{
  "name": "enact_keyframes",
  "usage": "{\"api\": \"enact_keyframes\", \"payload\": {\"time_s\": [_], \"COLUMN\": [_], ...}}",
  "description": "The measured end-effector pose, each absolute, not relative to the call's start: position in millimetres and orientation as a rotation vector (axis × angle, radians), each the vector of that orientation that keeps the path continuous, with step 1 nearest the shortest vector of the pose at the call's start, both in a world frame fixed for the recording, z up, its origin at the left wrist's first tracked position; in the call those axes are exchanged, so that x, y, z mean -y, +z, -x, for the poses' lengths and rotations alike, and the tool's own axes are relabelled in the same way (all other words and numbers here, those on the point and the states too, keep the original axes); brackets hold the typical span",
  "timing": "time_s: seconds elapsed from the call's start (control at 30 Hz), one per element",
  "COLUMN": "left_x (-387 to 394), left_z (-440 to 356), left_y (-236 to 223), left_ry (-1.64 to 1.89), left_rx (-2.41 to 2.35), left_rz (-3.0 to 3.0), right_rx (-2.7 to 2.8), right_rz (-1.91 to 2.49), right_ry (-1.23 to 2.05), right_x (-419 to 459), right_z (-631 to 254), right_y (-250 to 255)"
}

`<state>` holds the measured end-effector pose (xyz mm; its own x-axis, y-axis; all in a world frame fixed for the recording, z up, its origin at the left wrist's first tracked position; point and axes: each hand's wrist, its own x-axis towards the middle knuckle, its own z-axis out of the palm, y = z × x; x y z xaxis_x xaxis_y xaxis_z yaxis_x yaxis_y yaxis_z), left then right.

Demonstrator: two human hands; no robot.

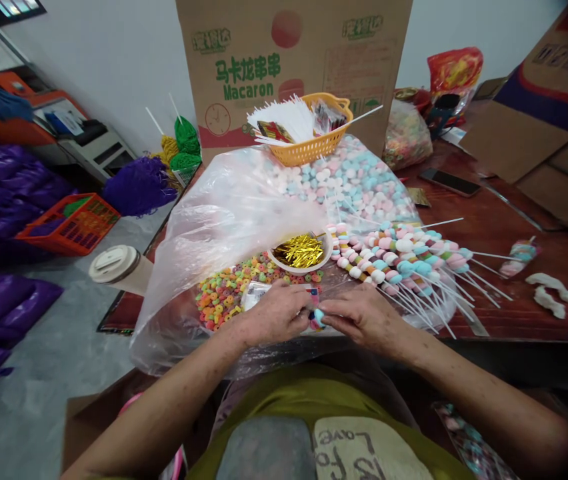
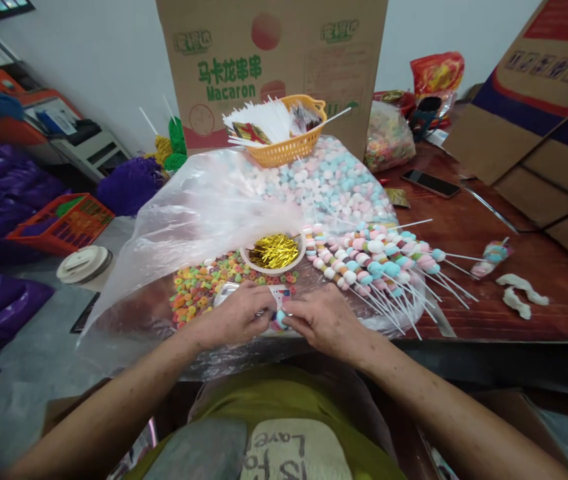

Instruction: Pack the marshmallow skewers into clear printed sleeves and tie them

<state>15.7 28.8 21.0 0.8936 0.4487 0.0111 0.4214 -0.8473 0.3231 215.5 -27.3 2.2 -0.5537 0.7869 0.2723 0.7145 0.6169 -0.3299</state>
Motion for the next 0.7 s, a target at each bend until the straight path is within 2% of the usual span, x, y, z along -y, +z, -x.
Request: {"api": "enact_keyframes", "payload": {"time_s": [0.27,0.7], "left_x": [-20.0,-13.2], "left_z": [-19.4,-29.9], "left_y": [7.8,-8.7], "left_ry": [0.221,0.403], "left_rx": [-0.785,-0.909], "left_rz": [-2.829,-2.966], "right_rx": [2.574,2.534], "right_rz": [1.391,1.708], "right_ry": [-0.073,-0.085], "right_x": [32.2,29.0], "right_z": [-203.2,-188.6], "right_y": [4.4,1.3]}}
